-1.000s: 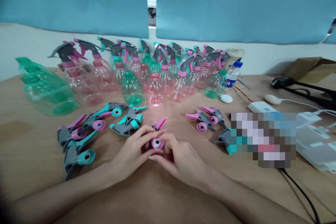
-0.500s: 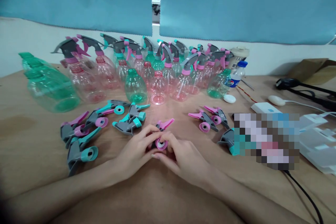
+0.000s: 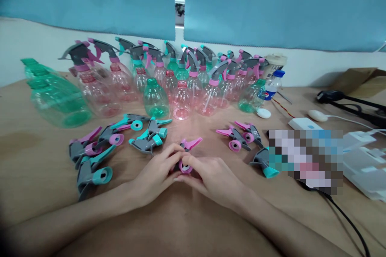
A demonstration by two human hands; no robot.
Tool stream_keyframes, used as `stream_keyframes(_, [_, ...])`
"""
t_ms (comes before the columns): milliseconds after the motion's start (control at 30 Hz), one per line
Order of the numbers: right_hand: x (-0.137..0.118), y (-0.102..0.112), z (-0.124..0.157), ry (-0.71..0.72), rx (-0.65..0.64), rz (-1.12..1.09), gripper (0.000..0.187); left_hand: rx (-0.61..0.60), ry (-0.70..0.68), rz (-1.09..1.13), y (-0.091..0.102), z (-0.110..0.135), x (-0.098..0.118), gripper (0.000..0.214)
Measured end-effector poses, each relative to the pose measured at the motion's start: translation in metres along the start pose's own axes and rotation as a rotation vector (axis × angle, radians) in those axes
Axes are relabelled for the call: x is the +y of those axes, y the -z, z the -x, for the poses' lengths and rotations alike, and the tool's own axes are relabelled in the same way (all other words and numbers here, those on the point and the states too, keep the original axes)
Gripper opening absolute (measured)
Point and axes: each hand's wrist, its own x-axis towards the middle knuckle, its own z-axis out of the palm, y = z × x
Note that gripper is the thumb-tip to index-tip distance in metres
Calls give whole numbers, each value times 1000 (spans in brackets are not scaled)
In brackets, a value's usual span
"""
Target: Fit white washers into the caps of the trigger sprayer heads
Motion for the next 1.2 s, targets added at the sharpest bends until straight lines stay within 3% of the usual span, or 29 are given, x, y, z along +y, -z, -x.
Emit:
stream_keyframes(567, [0,0,0,-2,-17,-34,15,-26,-30,39,-1,1,0,21])
stream_keyframes(767, [-1,-1,2,20,36,-36,21,-5,-7,48,0,0,1,19])
stream_keyframes(967, [-1,-2,4,-82,59,-104,15,21,20,51,1,-1,1,21])
stream_keyframes(1200, [-5,-1,3,-249,91,-357,14,51,18,83,3,0,2,17])
